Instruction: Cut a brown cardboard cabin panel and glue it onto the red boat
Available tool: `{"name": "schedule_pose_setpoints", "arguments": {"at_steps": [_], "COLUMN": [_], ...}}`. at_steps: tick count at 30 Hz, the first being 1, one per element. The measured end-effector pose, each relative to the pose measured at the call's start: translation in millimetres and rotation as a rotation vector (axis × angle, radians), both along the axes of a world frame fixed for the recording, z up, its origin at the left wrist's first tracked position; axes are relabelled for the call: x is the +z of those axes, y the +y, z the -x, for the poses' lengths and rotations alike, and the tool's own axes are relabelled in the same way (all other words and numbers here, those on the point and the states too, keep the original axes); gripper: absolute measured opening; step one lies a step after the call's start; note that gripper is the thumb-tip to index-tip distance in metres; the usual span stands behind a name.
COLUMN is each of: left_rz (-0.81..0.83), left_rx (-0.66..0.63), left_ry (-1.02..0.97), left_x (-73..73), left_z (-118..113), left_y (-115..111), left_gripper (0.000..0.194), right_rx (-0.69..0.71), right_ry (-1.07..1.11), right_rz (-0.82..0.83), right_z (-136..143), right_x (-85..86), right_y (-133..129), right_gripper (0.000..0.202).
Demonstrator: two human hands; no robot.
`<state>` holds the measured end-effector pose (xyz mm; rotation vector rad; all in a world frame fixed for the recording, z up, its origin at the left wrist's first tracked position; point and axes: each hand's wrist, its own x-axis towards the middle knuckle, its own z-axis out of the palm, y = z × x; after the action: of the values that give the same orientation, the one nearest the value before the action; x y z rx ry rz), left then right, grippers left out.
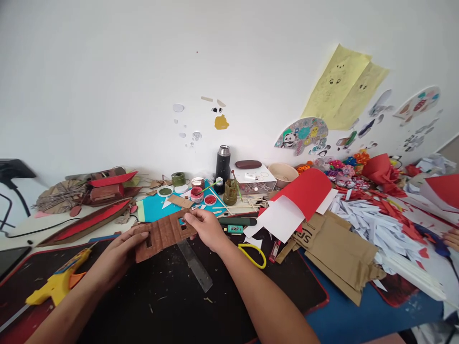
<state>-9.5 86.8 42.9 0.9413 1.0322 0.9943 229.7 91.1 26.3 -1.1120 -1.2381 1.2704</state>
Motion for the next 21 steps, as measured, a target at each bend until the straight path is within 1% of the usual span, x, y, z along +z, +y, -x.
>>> {"name": "schedule_pose_setpoints", "arguments": {"at_steps": [2,5,7,9,12,17,21], "left_rz": [-0.007,-0.010,-0.011,-0.015,-0.025,-0.031,-0.027], "left_rx": [-0.028,-0.141,-0.220,-0.251,-0.201,-0.012,0.079], "left_ry": [0.007,0.025,0.042,0.059,0.063,0.021,0.006], "left_x": [-0.1,0.6,0.8,-0.1,-3.6,-8.9,-10.1], "left_z": [-1,-4,-7,-10,-12,-10,-7], "left_y": [-1,-5,-7,-7,-4,4,8], "left_gripper": [0.051,0.058,0.055,0.046,0.038,0.044,0.042], "right_rx": [-0.026,-0.065,-0.083,-0.095,-0.075,0.040,0.164], "right_ry": [0.072,0.154,0.192,0.215,0.229,0.222,0.206], "right_rz": [0.034,0.067,0.073,0.078,0.098,0.153,0.196], "right_z": [2,-3,-8,-12,-15,-11,-10], "right_x": [-4.3,-9.0,-10.4,-10.8,-11.0,-9.0,-4.5], "right_y": [-1,-4,-6,-7,-8,-11,-16], "right_gripper": [0.056,0.052,0.049,0.047,0.046,0.048,0.053]}}
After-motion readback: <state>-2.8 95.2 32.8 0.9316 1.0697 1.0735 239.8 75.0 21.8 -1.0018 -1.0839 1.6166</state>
